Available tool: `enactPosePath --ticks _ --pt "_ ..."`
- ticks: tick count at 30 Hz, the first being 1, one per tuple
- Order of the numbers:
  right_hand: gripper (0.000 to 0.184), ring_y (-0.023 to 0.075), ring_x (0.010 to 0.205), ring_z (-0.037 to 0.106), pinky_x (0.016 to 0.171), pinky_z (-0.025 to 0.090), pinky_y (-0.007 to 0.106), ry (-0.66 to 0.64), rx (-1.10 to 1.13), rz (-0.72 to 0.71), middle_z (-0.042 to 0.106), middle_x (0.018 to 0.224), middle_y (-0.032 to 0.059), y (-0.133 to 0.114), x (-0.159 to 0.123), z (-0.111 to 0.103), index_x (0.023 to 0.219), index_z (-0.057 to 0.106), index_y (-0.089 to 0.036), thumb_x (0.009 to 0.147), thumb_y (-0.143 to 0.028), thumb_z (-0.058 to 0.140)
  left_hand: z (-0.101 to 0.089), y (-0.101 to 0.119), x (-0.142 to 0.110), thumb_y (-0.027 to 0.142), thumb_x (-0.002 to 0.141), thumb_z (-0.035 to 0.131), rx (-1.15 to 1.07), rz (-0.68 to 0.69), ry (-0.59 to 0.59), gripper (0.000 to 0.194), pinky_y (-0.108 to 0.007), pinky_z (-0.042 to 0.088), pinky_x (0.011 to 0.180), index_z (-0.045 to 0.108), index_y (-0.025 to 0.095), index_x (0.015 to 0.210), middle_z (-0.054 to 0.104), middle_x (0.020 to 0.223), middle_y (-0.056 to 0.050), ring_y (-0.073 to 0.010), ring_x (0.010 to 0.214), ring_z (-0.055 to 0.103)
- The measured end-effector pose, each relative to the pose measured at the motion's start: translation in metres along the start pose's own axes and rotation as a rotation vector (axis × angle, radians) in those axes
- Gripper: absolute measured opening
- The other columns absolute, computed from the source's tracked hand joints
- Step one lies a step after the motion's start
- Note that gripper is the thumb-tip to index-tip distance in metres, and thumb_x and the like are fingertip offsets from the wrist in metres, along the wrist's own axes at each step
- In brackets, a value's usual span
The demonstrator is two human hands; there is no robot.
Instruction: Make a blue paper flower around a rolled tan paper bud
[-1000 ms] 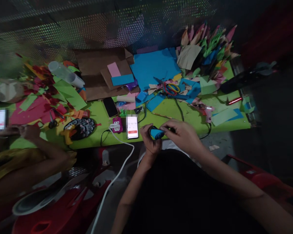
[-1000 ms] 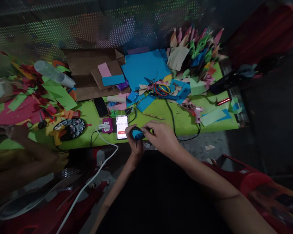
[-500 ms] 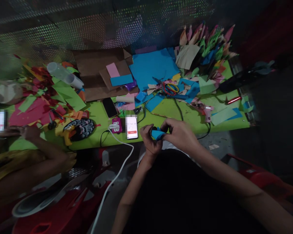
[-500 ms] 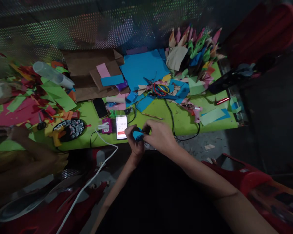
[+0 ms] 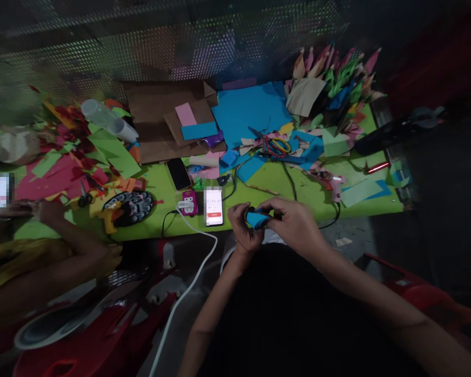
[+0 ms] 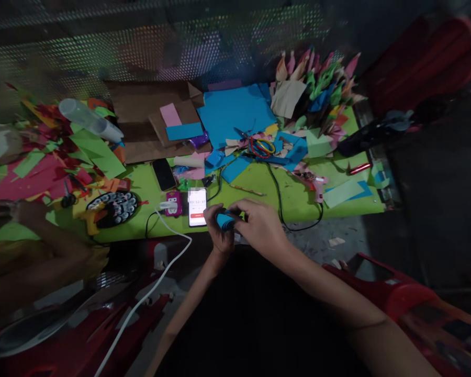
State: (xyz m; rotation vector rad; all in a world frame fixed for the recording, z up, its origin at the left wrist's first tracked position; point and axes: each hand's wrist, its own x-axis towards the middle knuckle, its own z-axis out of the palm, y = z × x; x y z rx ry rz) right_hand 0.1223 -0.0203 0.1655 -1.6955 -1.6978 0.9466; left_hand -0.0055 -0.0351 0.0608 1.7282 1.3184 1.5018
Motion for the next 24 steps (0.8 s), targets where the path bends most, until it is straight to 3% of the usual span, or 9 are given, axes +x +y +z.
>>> enactPosePath --ticks 6,11,20,24 --pt "0.024 0.0188 0.081 0.070 0.068 0.051 0.027 -0.032 0.083 -0.002 0.077 0.091 0.0046 -0.001 -0.002 -0.001 0.093 0.076 -0.022 0.078 -0.012 0.060 0.000 0.000 0.000 0.060 0.092 0.044 -0.024 -0.019 0.013 0.051 -0.038 0.047 0.078 0.049 0.022 0.125 0.052 0.105 -0.008 -0.0232 0.096 0.054" --pt "0.018 0.0176 0.070 0.068 0.062 0.052 0.027 -0.007 0.121 0.073 0.077 0.085 0.0038 -0.002 0.001 0.001 0.089 0.075 -0.021 0.077 -0.017 0.062 -0.001 0.000 -0.001 0.062 0.091 0.045 -0.051 -0.025 0.015 0.052 -0.040 0.047 0.080 0.050 0.022 0.124 0.053 0.104 -0.008 -0.0234 0.095 0.053" --pt "0.022 0.0200 0.082 0.070 0.072 0.052 0.030 -0.047 -0.051 -0.020 0.078 0.090 0.0040 -0.011 0.005 -0.007 0.088 0.075 -0.023 0.077 -0.009 0.060 -0.001 0.002 -0.001 0.060 0.091 0.046 -0.071 -0.032 0.017 0.050 -0.038 0.046 0.079 0.052 0.022 0.123 0.053 0.103 -0.008 -0.0234 0.095 0.054" --pt "0.027 0.0182 0.076 0.069 0.070 0.051 0.029 -0.082 -0.098 -0.014 0.078 0.092 0.0032 -0.012 0.007 -0.009 0.093 0.074 -0.022 0.074 -0.006 0.062 0.000 0.002 -0.002 0.061 0.091 0.046 -0.060 -0.036 0.024 0.050 -0.037 0.045 0.078 0.052 0.022 0.123 0.054 0.102 -0.007 -0.0228 0.092 0.053"
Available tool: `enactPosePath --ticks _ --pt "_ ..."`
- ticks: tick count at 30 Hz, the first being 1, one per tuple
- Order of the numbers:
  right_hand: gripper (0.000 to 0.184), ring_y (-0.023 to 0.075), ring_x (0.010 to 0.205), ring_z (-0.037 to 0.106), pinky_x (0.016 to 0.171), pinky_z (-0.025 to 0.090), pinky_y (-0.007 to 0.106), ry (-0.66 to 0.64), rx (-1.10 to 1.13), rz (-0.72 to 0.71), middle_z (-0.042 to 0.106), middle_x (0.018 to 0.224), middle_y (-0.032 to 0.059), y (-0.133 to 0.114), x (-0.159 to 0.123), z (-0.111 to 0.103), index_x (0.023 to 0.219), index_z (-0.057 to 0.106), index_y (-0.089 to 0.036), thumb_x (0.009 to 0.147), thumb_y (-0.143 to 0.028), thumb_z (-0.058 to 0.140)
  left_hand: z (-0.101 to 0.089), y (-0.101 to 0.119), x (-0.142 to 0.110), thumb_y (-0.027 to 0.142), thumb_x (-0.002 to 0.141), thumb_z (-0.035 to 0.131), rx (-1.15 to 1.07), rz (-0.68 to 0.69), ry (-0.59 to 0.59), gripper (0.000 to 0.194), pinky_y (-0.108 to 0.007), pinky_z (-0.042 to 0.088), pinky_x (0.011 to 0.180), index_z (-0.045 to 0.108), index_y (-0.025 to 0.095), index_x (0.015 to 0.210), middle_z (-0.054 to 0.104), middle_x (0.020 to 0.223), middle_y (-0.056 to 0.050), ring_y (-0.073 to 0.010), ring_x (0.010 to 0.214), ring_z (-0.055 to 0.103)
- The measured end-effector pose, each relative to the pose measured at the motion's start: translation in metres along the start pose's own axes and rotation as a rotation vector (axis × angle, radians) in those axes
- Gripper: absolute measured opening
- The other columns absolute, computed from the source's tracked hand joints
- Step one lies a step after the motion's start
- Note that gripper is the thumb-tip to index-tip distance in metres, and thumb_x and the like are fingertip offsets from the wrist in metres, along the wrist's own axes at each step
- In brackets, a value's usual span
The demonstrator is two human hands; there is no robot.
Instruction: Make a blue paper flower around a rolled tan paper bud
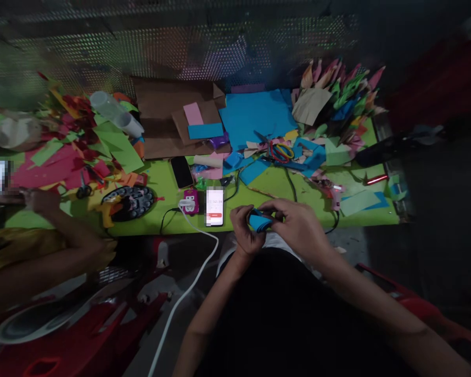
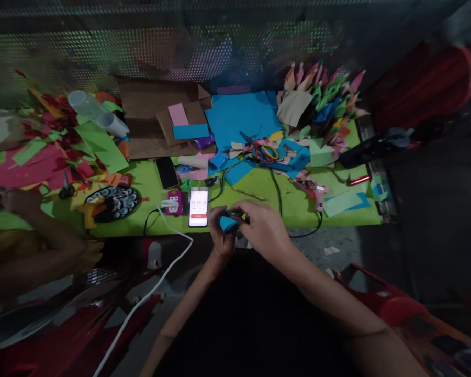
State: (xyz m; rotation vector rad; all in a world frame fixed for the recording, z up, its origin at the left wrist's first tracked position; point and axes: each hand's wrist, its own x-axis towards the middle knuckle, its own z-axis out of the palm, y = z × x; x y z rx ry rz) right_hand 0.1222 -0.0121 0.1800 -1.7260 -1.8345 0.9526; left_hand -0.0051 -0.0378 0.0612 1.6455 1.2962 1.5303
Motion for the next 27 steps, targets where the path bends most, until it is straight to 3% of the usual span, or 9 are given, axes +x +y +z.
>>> enactPosePath --ticks 6,20,27 --pt "0.027 0.0169 0.071 0.067 0.066 0.048 0.027 -0.012 -0.046 0.010 0.077 0.088 0.0024 0.0006 -0.0012 0.0008 0.092 0.070 -0.022 0.072 -0.006 0.063 0.0007 -0.0009 -0.0022 0.064 0.089 0.046 0.023 -0.007 -0.010 0.054 -0.038 0.046 0.077 0.051 0.021 0.123 0.056 0.102 -0.008 -0.0238 0.093 0.054" --pt "0.029 0.0193 0.079 0.070 0.072 0.052 0.030 0.039 -0.043 -0.008 0.078 0.089 0.0027 0.0041 -0.0076 0.0023 0.094 0.072 -0.022 0.073 -0.006 0.060 0.0045 -0.0018 -0.0056 0.068 0.090 0.040 0.019 -0.020 -0.029 0.059 -0.042 0.047 0.082 0.051 0.020 0.122 0.056 0.102 -0.009 -0.0252 0.094 0.056" --pt "0.028 0.0205 0.087 0.071 0.077 0.053 0.031 0.048 -0.043 -0.092 0.078 0.094 0.0039 0.0062 -0.0057 -0.0013 0.091 0.074 -0.023 0.080 -0.007 0.055 0.0064 0.0012 -0.0036 0.069 0.089 0.041 -0.024 -0.035 -0.051 0.060 -0.042 0.046 0.082 0.051 0.020 0.122 0.056 0.102 -0.009 -0.0251 0.093 0.055"
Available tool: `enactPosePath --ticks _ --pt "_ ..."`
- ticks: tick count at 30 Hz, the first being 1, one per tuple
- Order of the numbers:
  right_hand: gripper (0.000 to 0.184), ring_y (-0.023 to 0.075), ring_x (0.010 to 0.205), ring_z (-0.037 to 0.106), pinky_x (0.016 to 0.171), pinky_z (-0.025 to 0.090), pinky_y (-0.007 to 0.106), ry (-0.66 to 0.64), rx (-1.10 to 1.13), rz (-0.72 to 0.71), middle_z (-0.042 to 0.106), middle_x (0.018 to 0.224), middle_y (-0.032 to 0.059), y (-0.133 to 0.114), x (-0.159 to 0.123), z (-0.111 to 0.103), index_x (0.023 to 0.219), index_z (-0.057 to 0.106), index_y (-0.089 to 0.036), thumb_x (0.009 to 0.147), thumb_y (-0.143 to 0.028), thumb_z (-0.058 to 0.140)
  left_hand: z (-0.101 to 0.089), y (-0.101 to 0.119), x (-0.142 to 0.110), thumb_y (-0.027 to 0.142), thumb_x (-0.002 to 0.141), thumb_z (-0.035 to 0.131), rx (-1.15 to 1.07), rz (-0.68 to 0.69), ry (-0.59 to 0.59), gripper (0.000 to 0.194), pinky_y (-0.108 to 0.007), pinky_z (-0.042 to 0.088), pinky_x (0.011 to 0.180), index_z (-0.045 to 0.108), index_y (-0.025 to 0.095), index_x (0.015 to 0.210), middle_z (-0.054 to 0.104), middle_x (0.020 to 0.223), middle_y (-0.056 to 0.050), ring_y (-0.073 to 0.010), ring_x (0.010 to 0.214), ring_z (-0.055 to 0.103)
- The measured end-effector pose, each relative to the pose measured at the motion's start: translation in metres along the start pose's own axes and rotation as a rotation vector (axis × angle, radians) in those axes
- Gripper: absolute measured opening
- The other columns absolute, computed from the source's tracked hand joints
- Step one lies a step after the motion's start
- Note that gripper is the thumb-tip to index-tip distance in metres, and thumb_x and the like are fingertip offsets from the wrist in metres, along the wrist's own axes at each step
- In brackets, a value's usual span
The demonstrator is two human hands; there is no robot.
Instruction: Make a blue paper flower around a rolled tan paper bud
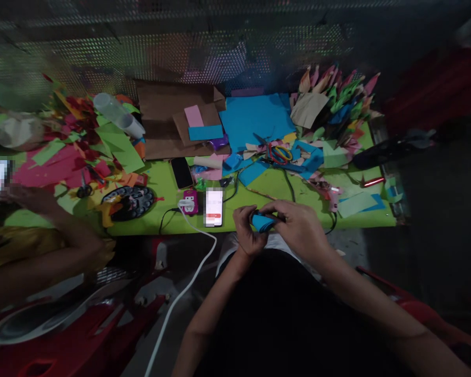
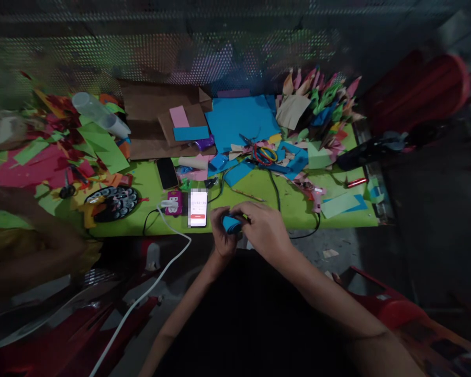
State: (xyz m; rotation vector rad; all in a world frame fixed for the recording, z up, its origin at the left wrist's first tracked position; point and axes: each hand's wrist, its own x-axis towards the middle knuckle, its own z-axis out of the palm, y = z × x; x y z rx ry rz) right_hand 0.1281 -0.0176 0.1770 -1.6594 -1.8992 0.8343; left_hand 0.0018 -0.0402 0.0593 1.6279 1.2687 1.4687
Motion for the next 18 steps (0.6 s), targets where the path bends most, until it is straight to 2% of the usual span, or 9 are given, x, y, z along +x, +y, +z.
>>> enactPosePath --ticks 7,14,18 --pt "0.028 0.0202 0.085 0.069 0.076 0.048 0.030 -0.070 -0.135 -0.133 0.077 0.090 0.0041 0.000 0.007 -0.009 0.088 0.074 -0.023 0.082 -0.005 0.054 0.001 -0.003 0.002 0.070 0.086 0.045 -0.085 -0.022 -0.047 0.061 -0.042 0.047 0.081 0.049 0.021 0.121 0.053 0.100 -0.008 -0.0250 0.092 0.054" --pt "0.034 0.0199 0.080 0.064 0.070 0.040 0.030 -0.115 -0.285 -0.247 0.073 0.083 0.0048 -0.001 0.011 -0.013 0.086 0.072 -0.021 0.074 0.002 0.051 0.000 -0.005 0.004 0.071 0.086 0.047 -0.140 -0.032 -0.069 0.058 -0.040 0.047 0.079 0.049 0.022 0.117 0.052 0.099 -0.007 -0.0229 0.089 0.053" --pt "0.032 0.0201 0.078 0.062 0.070 0.038 0.030 -0.122 -0.331 -0.340 0.072 0.083 0.0047 -0.002 0.013 -0.014 0.088 0.070 -0.020 0.075 0.002 0.050 -0.002 -0.003 0.006 0.071 0.086 0.045 -0.134 -0.011 -0.080 0.058 -0.041 0.046 0.080 0.048 0.022 0.117 0.052 0.100 -0.007 -0.0236 0.090 0.053"
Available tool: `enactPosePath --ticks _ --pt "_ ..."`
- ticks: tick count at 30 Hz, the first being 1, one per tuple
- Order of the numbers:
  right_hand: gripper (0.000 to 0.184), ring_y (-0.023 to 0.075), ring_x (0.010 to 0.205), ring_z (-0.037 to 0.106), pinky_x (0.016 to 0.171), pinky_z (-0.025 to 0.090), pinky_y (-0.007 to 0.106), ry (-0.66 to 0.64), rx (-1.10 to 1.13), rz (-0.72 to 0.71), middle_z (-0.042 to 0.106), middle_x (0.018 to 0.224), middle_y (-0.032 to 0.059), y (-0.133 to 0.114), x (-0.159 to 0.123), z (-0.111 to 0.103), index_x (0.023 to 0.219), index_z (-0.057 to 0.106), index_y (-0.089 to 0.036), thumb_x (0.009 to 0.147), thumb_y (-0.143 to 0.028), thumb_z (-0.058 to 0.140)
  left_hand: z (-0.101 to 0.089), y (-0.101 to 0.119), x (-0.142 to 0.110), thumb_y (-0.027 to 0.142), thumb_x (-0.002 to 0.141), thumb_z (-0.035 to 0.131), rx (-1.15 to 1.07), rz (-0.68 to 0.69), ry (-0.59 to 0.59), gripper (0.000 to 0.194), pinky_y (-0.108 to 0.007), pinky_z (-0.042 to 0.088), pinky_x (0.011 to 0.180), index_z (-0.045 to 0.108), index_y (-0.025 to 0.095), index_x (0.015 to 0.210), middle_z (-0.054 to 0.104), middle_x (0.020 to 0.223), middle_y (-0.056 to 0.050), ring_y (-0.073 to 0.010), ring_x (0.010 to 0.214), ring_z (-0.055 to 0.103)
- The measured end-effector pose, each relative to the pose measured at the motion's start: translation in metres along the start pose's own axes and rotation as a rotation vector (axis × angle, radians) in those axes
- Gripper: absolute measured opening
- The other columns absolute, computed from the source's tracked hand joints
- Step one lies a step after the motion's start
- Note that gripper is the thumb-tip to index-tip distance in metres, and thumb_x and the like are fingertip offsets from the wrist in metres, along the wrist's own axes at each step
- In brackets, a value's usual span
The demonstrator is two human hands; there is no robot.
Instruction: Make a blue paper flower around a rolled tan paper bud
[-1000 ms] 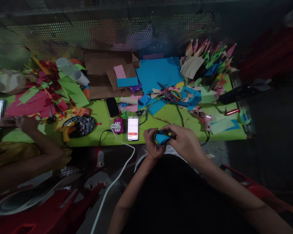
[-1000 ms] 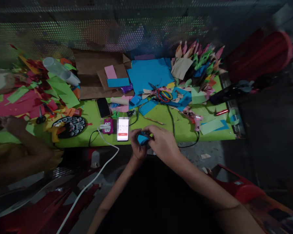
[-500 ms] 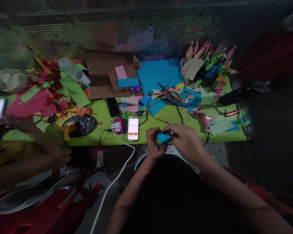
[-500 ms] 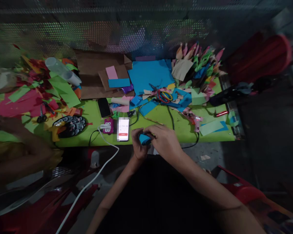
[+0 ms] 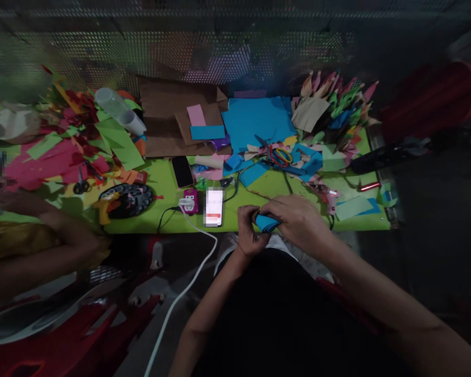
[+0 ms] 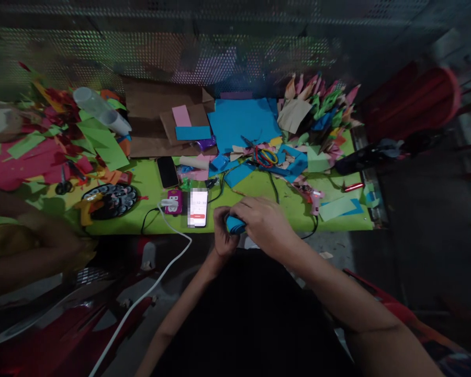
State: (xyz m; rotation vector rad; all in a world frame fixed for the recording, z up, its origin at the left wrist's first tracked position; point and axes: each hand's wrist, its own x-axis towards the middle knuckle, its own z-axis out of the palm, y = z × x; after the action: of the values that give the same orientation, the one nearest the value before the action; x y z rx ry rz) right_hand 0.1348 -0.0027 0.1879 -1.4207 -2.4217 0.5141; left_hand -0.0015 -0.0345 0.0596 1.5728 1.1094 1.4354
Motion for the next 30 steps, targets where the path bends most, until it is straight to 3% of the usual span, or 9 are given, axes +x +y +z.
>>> enactPosePath --ticks 5,10,16,23,30 --pt "0.029 0.0200 0.074 0.060 0.068 0.036 0.030 0.002 -0.066 -0.085 0.071 0.081 0.0052 0.000 0.002 -0.006 0.093 0.067 -0.020 0.080 0.000 0.051 0.001 0.001 -0.001 0.069 0.087 0.045 -0.018 0.018 -0.012 0.056 -0.041 0.046 0.080 0.047 0.022 0.118 0.052 0.101 -0.007 -0.0240 0.091 0.052" --pt "0.037 0.0183 0.076 0.061 0.070 0.035 0.029 -0.020 -0.050 -0.251 0.071 0.082 0.0041 0.003 0.005 -0.015 0.102 0.067 -0.020 0.080 0.004 0.049 0.006 0.000 -0.003 0.068 0.087 0.047 -0.073 0.051 0.004 0.055 -0.040 0.044 0.082 0.047 0.022 0.119 0.050 0.101 -0.006 -0.0230 0.091 0.049" --pt "0.035 0.0175 0.079 0.061 0.071 0.037 0.028 -0.098 -0.034 -0.349 0.072 0.087 0.0042 0.008 0.010 -0.021 0.107 0.067 -0.019 0.085 0.000 0.049 0.007 0.003 -0.004 0.072 0.085 0.049 -0.078 0.011 -0.017 0.060 -0.040 0.043 0.085 0.050 0.021 0.117 0.051 0.101 -0.006 -0.0231 0.092 0.050" --pt "0.032 0.0187 0.082 0.063 0.074 0.038 0.029 -0.193 -0.051 -0.372 0.072 0.089 0.0049 0.007 0.017 -0.029 0.109 0.066 -0.019 0.085 -0.002 0.054 0.007 0.002 -0.001 0.071 0.086 0.050 -0.095 0.041 -0.030 0.061 -0.041 0.044 0.085 0.050 0.021 0.121 0.054 0.102 -0.006 -0.0237 0.093 0.051" --pt "0.011 0.0191 0.077 0.061 0.068 0.036 0.030 -0.146 -0.068 -0.208 0.069 0.079 0.0051 0.013 0.020 -0.021 0.088 0.067 -0.018 0.092 -0.015 0.058 0.001 0.007 0.003 0.070 0.086 0.049 -0.130 0.018 -0.050 0.060 -0.043 0.045 0.084 0.048 0.023 0.123 0.051 0.108 -0.008 -0.0249 0.097 0.051"
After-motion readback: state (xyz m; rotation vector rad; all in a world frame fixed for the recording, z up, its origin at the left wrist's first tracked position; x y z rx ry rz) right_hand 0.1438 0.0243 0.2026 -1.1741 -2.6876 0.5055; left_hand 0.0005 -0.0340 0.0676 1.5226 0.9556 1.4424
